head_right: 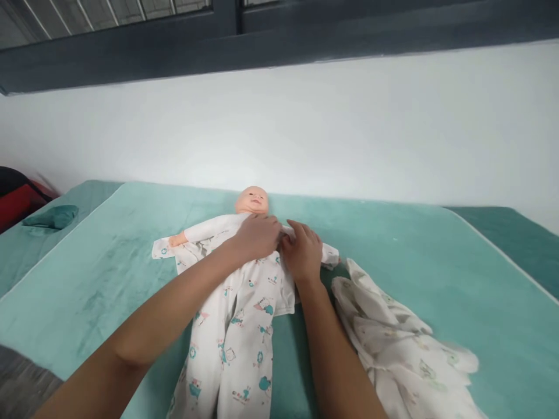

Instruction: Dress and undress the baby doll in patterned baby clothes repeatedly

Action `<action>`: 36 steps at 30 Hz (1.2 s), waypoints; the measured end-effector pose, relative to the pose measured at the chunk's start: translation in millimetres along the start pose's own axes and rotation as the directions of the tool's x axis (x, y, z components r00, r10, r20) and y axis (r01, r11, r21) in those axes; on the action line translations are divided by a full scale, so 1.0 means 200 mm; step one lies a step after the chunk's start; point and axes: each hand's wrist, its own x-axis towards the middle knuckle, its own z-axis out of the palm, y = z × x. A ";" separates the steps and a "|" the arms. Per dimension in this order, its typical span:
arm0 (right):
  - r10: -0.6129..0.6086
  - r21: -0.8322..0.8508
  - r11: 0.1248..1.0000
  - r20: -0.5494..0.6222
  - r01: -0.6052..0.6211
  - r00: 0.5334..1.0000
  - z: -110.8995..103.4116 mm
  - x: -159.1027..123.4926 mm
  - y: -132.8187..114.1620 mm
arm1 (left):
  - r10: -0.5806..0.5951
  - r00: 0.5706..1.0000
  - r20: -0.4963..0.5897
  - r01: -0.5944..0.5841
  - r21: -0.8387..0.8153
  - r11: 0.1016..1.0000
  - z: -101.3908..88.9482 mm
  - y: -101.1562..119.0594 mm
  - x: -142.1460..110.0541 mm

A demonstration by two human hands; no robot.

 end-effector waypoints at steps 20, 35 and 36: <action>0.193 0.077 0.978 0.026 -0.195 0.981 0.01 -0.01 0.09 | -0.218 0.969 0.119 0.187 0.230 0.955 0.10 0.05 0.10; 0.273 0.463 0.836 0.114 -0.295 0.955 0.01 0.01 0.14 | -0.192 0.979 0.076 0.170 0.230 0.958 -0.05 -0.02 0.04; 0.295 0.501 0.809 0.109 -0.309 0.949 0.01 0.01 0.15 | -0.198 0.978 0.064 0.177 0.239 0.955 -0.08 -0.03 0.03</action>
